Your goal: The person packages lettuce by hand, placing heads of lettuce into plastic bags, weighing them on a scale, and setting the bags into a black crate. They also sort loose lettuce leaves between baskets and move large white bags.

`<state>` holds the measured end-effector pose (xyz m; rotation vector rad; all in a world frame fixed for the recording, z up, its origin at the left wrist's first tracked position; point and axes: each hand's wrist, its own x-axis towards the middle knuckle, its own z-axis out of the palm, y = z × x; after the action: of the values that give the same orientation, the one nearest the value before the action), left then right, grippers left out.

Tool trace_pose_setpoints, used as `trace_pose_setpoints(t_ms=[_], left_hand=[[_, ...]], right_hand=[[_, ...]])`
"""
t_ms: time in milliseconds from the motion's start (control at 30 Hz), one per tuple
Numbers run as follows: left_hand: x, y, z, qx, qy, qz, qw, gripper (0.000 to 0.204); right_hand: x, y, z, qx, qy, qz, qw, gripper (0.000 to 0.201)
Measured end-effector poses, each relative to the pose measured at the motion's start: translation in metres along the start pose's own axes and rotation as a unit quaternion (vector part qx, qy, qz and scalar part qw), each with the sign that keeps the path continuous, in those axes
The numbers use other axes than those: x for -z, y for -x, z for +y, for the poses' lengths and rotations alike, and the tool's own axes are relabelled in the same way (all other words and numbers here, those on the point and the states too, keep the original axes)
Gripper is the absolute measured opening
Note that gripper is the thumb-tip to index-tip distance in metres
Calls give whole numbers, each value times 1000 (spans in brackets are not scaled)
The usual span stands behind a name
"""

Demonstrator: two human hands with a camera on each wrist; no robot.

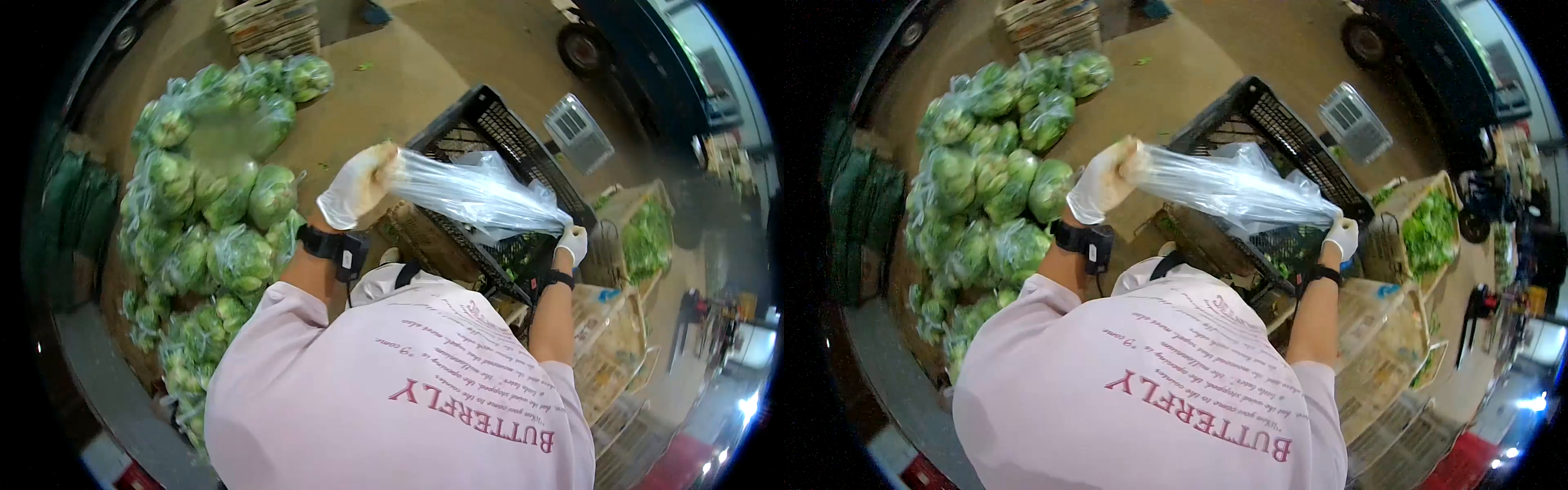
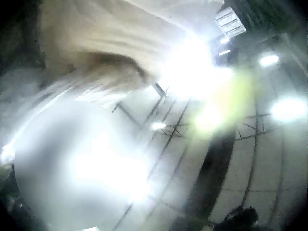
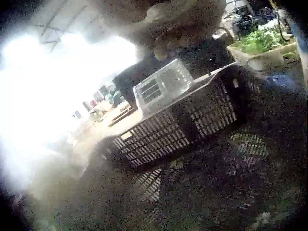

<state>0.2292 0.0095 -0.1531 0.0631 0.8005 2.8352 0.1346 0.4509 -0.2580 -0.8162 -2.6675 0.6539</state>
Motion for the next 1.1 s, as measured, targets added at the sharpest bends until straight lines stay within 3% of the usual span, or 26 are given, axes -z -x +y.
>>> trace_pose_setpoints(t_ms=[33,67,100,133,167,200,233,267,300,400,433,467,500,533,600,667,700,733,767,867,933,967,1000,1033,1067,1100], left_hand=[[9,-1,-4,38,-220,-2,975,15],[10,-5,-5,67,-430,-7,901,15],[14,-12,-10,73,-429,-18,900,15],[24,-19,-13,54,-534,74,840,16],[36,-27,-20,32,-627,165,760,16],[49,-39,-26,6,-708,250,661,16],[71,-60,-33,11,-430,366,825,18],[95,-81,-42,21,-102,441,891,21],[120,-87,-41,70,-25,352,933,31],[76,-108,-51,85,-79,281,953,34],[14,-106,-51,74,-170,314,931,36],[20,-124,-70,33,-280,269,921,35],[-32,-119,-71,6,-315,184,931,32],[-51,-121,-77,21,-452,129,883,27],[-84,-124,-100,-70,-538,-63,837,21],[-132,-111,-87,-74,-659,-140,736,21],[-129,-117,-81,-158,-724,-129,659,15],[-120,-123,-77,-230,-767,-61,596,11],[-100,-131,-70,-264,-792,0,551,8],[-49,-126,-43,-297,-781,162,525,10],[2,-121,-55,-299,-704,159,624,8],[27,-119,-71,-275,-656,156,686,8],[56,-115,-89,-114,-550,119,819,10],[78,-118,-101,78,-482,119,865,12],[121,-132,-119,329,-365,38,870,25],[97,-134,-118,349,-359,58,864,27]], right_hand=[[9,0,7,-33,-53,20,998,28],[-39,-38,64,-116,-344,29,931,24],[-33,-42,74,-123,-342,40,931,24],[-23,-42,79,-165,-479,-96,857,22],[-12,-41,85,-199,-595,-227,745,22],[0,-41,87,-219,-690,-346,597,24],[24,-13,58,-28,-544,-235,805,22],[53,25,19,163,-334,-101,923,21],[67,36,13,227,-240,-65,942,19],[61,41,39,34,-61,-81,994,31],[48,34,53,-5,83,-120,989,54],[53,53,38,104,124,-88,983,78],[75,67,-2,177,90,-88,976,97],[83,78,-35,281,38,-41,958,102],[88,91,-88,347,-20,8,938,100],[63,64,-87,181,-44,-75,980,77],[56,46,-66,148,-26,-60,987,62],[57,28,-41,117,-10,-44,992,48],[76,27,-35,136,-77,46,987,38],[127,32,-17,237,-158,273,919,28],[114,47,15,233,-188,266,916,30],[95,56,38,127,-141,133,973,31],[79,64,56,15,-95,-5,995,34],[68,64,67,41,87,-187,978,34],[60,56,74,65,260,-360,894,34],[59,48,84,61,257,-359,895,34]])
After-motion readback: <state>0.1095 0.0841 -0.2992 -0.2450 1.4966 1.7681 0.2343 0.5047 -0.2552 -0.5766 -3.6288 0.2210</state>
